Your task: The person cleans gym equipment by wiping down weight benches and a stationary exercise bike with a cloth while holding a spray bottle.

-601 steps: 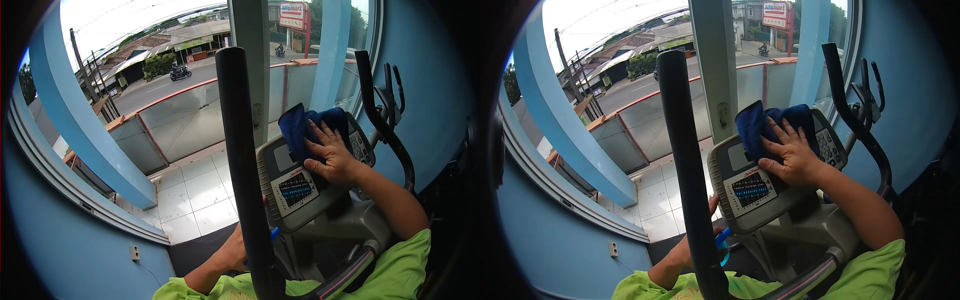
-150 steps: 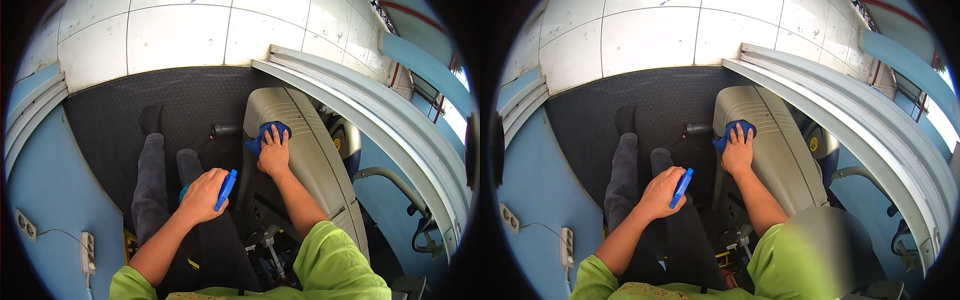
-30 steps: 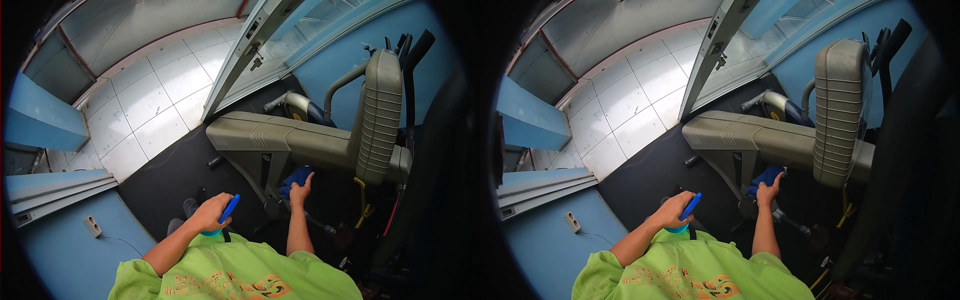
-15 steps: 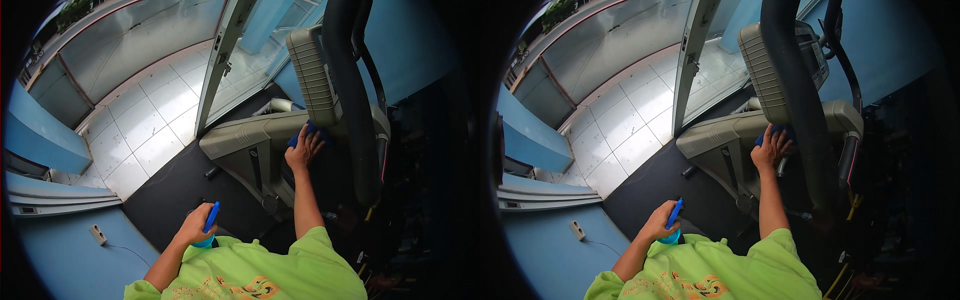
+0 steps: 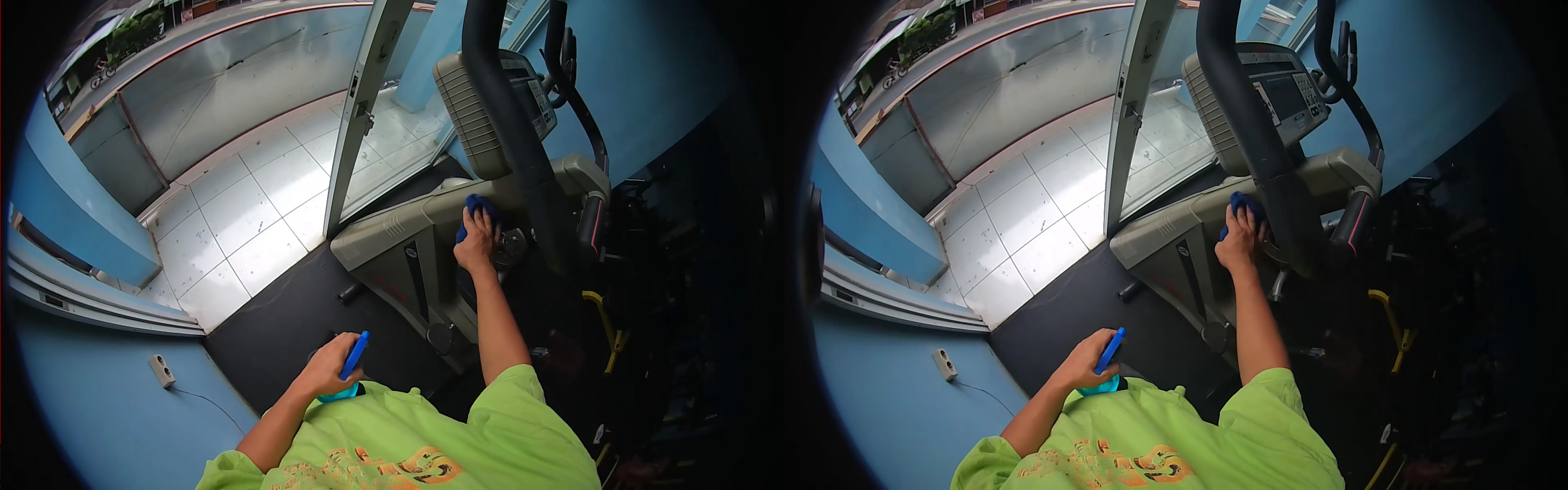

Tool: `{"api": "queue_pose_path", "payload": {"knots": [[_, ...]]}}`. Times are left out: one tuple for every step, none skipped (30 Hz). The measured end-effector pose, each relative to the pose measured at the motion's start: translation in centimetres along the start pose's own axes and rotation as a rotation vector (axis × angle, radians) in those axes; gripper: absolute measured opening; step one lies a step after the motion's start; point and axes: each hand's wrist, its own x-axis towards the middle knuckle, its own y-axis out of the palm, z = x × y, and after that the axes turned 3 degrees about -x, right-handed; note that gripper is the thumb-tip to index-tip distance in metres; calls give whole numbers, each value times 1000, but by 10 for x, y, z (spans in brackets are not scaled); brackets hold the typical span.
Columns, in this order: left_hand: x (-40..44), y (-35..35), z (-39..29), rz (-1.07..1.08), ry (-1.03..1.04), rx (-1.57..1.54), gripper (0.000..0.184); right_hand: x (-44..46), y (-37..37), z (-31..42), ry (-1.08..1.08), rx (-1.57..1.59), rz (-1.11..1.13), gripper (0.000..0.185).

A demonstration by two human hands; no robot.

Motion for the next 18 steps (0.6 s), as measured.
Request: {"api": "queue_pose_path", "payload": {"knots": [[-2,2,1,-4,6,7,56,-15,14,1,124,225,150,66],[-4,7,3,-19,37,12,56,-32,28,1,242,449,303,65],[-6,9,4,-38,67,17,56,-58,47,-1,271,642,301,65],[-8,9,3,-51,69,21,56,-84,60,-1,295,835,301,65],[-11,9,2,-38,46,9,56,-107,55,7,371,997,410,67],[-15,11,2,-17,21,-3,56,-132,42,18,456,1156,524,68],[-16,14,3,-14,16,0,56,-157,37,24,467,1275,581,69],[-15,18,4,-30,119,-1,57,-175,32,30,481,1394,636,71],[-15,21,3,-40,220,-5,57,-186,19,38,495,1399,635,71],[-15,25,-1,-24,215,-5,57,-199,4,46,455,1582,667,71],[-15,27,-8,48,170,-42,57,-211,-12,53,413,1765,695,71],[-14,30,-14,120,121,-79,58,-220,-28,58,436,1772,693,71],[-13,37,-13,134,161,-170,57,-225,-43,63,369,1862,706,73],[-9,42,-13,147,151,-172,57,-228,-56,66,296,1949,718,75],[-4,47,-12,195,218,-262,57,-232,-65,64,259,1950,711,76],[-2,52,-13,237,284,-354,56,-236,-68,61,272,1953,719,76],[-4,57,-20,189,265,-394,55,-240,-71,56,253,1903,628,76],[-5,59,-27,188,253,-397,55,-244,-75,51,233,1852,538,76]]}}
